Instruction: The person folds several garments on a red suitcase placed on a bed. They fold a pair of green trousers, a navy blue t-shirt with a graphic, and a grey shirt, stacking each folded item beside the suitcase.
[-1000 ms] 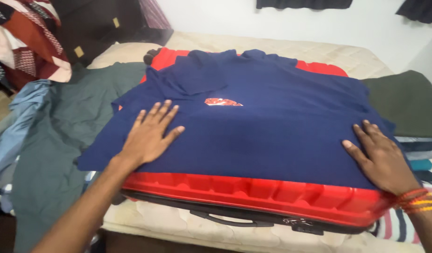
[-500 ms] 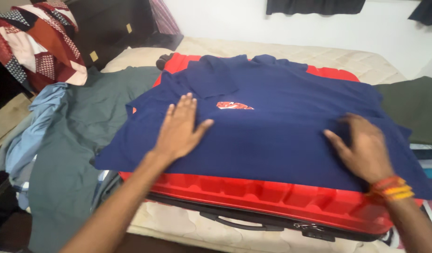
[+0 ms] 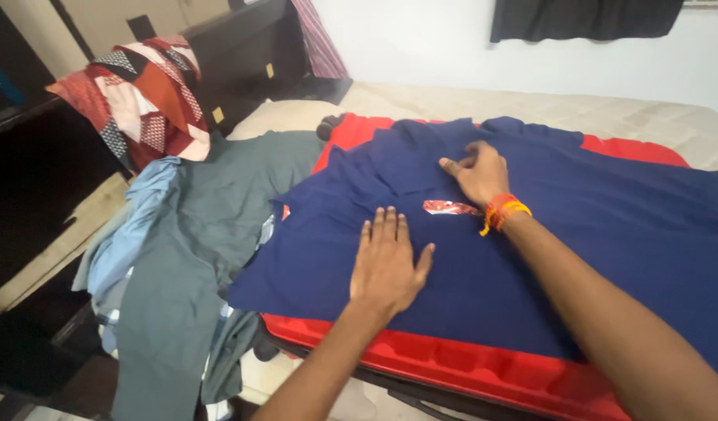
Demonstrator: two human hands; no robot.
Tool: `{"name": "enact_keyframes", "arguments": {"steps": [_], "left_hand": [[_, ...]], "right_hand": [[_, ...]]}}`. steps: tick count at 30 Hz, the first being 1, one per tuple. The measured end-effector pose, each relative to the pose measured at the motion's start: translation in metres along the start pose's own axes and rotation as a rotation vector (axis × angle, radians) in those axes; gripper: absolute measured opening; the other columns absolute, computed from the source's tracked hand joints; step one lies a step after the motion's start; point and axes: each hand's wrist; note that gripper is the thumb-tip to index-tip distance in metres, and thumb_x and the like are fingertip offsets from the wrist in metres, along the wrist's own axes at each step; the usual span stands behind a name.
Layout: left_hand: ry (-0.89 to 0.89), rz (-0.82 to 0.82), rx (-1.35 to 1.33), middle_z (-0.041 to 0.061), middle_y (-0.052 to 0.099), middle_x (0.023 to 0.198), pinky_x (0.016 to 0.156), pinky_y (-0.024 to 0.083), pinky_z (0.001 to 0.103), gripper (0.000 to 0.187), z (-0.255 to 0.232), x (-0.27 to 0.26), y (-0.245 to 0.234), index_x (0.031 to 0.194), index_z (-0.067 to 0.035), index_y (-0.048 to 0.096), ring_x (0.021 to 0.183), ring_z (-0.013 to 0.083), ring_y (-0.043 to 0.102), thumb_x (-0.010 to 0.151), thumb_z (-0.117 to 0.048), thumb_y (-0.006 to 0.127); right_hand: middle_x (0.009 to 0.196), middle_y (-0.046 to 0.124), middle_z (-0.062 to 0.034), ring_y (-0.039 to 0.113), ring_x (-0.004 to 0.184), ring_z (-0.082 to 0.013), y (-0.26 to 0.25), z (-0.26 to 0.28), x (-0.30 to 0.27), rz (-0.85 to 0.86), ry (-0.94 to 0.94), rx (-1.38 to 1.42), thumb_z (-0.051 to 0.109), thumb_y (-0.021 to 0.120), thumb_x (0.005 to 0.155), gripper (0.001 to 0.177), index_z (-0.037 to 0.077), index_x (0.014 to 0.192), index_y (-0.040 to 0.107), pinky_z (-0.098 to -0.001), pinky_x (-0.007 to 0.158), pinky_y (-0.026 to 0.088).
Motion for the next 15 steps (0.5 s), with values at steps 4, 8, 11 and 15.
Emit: {"name": "enact_keyframes", "arguments": {"steps": [4, 8, 11, 15], "left_hand": [[-0.001, 0.006, 0.008, 0.030, 0.032, 0.158, 0.123, 0.016, 0.050, 0.078, 0.003, 0.000, 0.004, 0.147, 0.013, 0.037, 0.151, 0.0394, 0.025, 0.102, -0.050, 0.040], [-0.001, 0.016, 0.013, 0.030, 0.030, 0.159, 0.123, 0.015, 0.050, 0.077, 0.005, 0.001, 0.007, 0.148, 0.013, 0.036, 0.151, 0.0391, 0.024, 0.102, -0.049, 0.038], [0.002, 0.026, 0.010, 0.030, 0.031, 0.159, 0.124, 0.015, 0.049, 0.077, 0.003, -0.001, 0.007, 0.148, 0.013, 0.036, 0.152, 0.0389, 0.024, 0.103, -0.048, 0.039], [-0.002, 0.030, 0.002, 0.029, 0.029, 0.160, 0.124, 0.015, 0.049, 0.077, 0.003, -0.001, 0.003, 0.149, 0.012, 0.035, 0.152, 0.0372, 0.023, 0.102, -0.049, 0.039]], "right_hand": [[0.090, 0.074, -0.0175, 0.071, 0.082, -0.0270, 0.014, 0.006, 0.029, 0.076, 0.199, 0.041, 0.024, 0.087, 0.084, 0.037, -0.007, 0.101, 0.073, -0.0404, 0.078, 0.057], [0.082, 0.067, -0.0114, 0.067, 0.070, -0.0243, -0.022, -0.006, 0.084, 0.002, 0.277, 0.559, 0.009, 0.072, 0.094, 0.015, -0.003, 0.090, 0.065, -0.0429, 0.061, 0.058], [0.084, 0.074, -0.0091, 0.072, 0.078, -0.0156, -0.077, -0.026, 0.135, -0.254, 0.151, 0.661, 0.005, 0.052, 0.100, 0.023, 0.002, 0.088, 0.072, -0.0301, 0.071, 0.060], [0.096, 0.074, -0.0085, 0.072, 0.085, -0.0181, -0.166, -0.013, 0.162, -0.169, -0.041, 0.732, -0.008, 0.051, 0.094, 0.026, 0.003, 0.100, 0.074, -0.0360, 0.077, 0.062]]}}
Point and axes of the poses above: each hand's wrist, its own x-axis towards the middle knuckle, its own y-axis out of the palm, z = x × y
